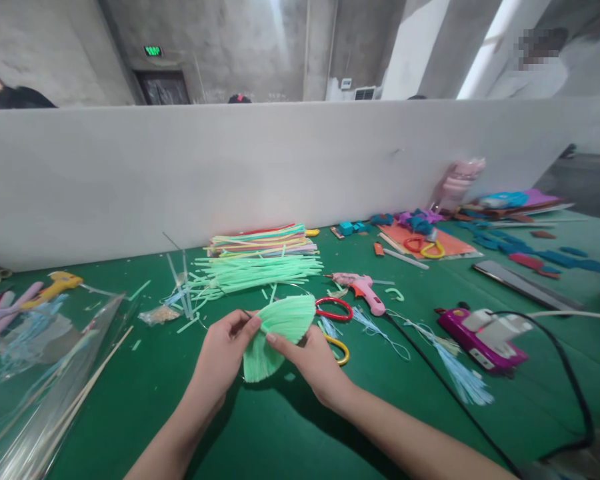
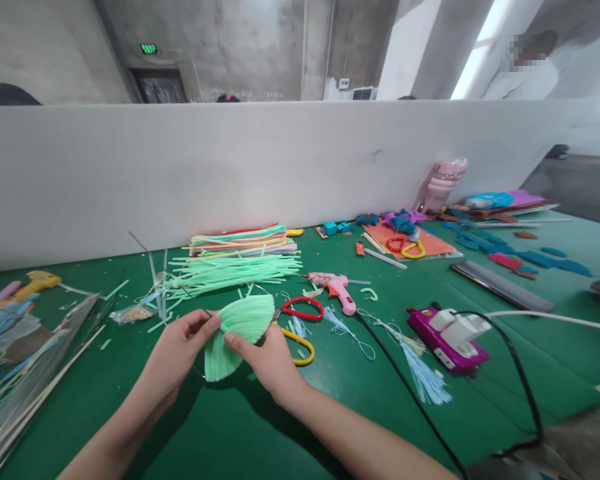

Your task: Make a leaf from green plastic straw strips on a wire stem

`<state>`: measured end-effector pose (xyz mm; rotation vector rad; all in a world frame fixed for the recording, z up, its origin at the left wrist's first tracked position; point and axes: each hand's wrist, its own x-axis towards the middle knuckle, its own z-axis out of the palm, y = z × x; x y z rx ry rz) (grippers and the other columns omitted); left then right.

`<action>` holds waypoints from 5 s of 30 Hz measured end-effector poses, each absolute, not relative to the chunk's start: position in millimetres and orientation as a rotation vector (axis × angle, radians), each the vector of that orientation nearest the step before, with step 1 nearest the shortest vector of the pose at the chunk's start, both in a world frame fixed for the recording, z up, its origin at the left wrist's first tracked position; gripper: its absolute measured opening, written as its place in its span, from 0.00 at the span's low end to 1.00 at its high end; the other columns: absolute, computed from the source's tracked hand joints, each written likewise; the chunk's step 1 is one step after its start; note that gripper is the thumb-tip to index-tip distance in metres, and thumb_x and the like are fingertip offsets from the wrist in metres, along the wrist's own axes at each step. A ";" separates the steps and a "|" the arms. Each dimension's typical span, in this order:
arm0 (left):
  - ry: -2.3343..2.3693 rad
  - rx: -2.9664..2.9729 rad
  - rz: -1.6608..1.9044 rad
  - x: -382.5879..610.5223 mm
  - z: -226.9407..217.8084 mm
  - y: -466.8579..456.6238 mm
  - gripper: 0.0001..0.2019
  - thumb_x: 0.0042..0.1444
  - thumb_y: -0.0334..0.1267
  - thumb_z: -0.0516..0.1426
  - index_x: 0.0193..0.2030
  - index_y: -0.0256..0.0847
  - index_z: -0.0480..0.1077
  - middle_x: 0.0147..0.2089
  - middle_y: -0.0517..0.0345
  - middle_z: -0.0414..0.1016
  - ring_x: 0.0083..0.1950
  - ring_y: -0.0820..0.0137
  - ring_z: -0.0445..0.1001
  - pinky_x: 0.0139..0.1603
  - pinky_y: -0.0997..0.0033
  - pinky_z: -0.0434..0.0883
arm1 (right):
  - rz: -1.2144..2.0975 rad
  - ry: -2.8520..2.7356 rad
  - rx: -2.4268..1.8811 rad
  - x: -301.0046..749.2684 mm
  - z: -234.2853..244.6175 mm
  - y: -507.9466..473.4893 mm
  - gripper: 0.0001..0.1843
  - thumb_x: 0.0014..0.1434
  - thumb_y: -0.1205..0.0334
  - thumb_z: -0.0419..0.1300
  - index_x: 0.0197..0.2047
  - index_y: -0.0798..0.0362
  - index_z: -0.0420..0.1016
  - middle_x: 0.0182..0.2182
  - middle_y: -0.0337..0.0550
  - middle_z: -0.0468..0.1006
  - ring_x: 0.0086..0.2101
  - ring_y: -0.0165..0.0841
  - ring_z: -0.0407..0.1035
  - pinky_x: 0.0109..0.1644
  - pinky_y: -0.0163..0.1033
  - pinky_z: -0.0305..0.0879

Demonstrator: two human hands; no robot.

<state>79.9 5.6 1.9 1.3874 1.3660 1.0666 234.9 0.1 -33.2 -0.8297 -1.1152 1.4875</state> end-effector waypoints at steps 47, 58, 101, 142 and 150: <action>1.138 0.984 1.477 93.0 4.5 0.3 0.16 0.45 0.37 0.68 0.40 0.39 0.70 0.35 0.62 0.72 0.38 0.75 0.70 0.41 0.78 0.67 | 1.362 -1.151 -0.906 234.9 -31.6 3.6 0.20 0.51 0.53 0.67 0.44 0.55 0.79 0.42 0.47 0.82 0.39 0.40 0.75 0.44 0.43 0.70; 1.432 1.392 1.827 86.4 26.8 -19.0 0.15 0.58 0.42 0.58 0.52 0.47 0.69 0.53 0.54 0.74 0.55 0.64 0.72 0.57 0.66 0.66 | 1.531 -0.727 -0.695 237.8 -27.8 11.0 0.20 0.52 0.55 0.68 0.48 0.50 0.75 0.46 0.45 0.79 0.44 0.39 0.74 0.46 0.43 0.70; 1.213 1.237 0.964 69.1 -17.7 -9.4 0.18 0.51 0.53 0.60 0.24 0.39 0.66 0.23 0.65 0.58 0.25 0.74 0.56 0.27 0.75 0.55 | 1.658 -1.007 -0.951 230.8 -37.1 -2.5 0.23 0.43 0.50 0.72 0.39 0.55 0.79 0.32 0.43 0.81 0.29 0.33 0.73 0.34 0.37 0.70; 1.173 0.993 0.929 57.3 -10.4 -9.1 0.20 0.49 0.46 0.65 0.46 0.36 0.77 0.37 0.50 0.81 0.35 0.65 0.76 0.37 0.69 0.71 | 1.498 -1.298 -1.002 240.7 -31.8 5.9 0.19 0.48 0.50 0.68 0.25 0.55 0.68 0.20 0.33 0.68 0.19 0.22 0.56 0.22 0.30 0.53; 1.204 1.003 0.880 62.6 -10.8 -8.3 0.17 0.46 0.47 0.67 0.38 0.35 0.77 0.33 0.53 0.80 0.31 0.68 0.74 0.32 0.71 0.70 | 1.580 -1.259 -0.956 235.6 -29.7 2.9 0.18 0.46 0.51 0.69 0.25 0.55 0.68 0.19 0.31 0.65 0.20 0.22 0.55 0.23 0.30 0.50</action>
